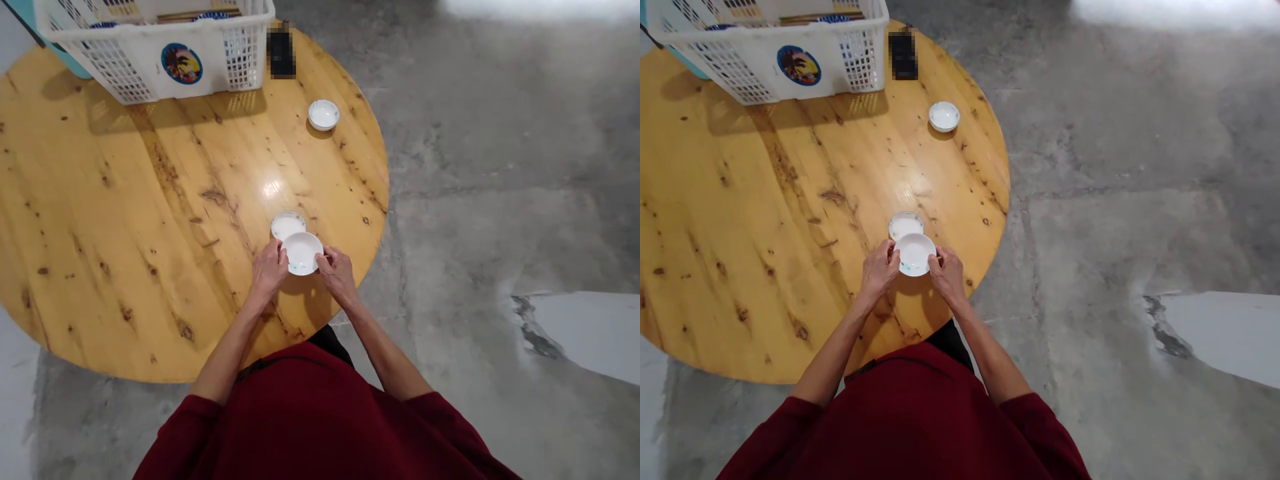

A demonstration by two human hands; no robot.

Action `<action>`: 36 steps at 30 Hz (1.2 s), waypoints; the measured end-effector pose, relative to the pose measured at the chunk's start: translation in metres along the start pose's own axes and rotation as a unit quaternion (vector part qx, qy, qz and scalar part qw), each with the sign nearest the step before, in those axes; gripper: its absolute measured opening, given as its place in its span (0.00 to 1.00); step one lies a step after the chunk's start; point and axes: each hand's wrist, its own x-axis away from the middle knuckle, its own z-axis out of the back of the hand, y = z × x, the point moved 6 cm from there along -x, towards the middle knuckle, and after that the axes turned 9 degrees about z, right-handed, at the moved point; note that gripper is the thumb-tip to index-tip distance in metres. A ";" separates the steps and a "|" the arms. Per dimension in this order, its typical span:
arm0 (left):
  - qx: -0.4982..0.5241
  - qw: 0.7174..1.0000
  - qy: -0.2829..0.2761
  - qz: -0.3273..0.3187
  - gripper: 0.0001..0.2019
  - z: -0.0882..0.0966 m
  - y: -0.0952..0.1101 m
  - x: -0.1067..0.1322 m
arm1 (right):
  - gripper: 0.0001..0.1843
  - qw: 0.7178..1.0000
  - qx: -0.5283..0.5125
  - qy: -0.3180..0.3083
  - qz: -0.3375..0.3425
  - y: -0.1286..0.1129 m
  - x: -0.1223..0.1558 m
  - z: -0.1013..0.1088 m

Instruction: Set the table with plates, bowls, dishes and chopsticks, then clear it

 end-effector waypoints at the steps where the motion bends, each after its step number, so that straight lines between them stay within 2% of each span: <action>1: -0.001 1.000 0.011 0.013 0.09 0.001 0.000 -0.007 | 0.21 1.000 0.014 -0.010 0.014 0.000 -0.011 -0.003; 7: -0.019 0.992 0.081 0.090 0.11 0.006 -0.001 -0.039 | 0.25 0.992 0.070 -0.072 0.071 -0.003 -0.068 -0.023; 12: -0.056 0.985 0.091 0.138 0.12 0.002 -0.001 -0.052 | 0.25 0.990 0.084 -0.093 0.068 0.001 -0.090 -0.031; 17: -0.069 0.979 0.098 0.162 0.14 -0.002 -0.002 -0.056 | 0.25 0.981 0.135 -0.128 0.055 0.004 -0.097 -0.036; 26: -0.098 0.974 0.128 0.158 0.17 0.001 -0.007 -0.060 | 0.22 0.970 0.178 -0.165 0.035 -0.008 -0.100 -0.041; 36: -0.076 0.978 0.126 0.148 0.17 0.004 -0.013 -0.059 | 0.24 0.969 0.154 -0.189 0.049 -0.005 -0.100 -0.043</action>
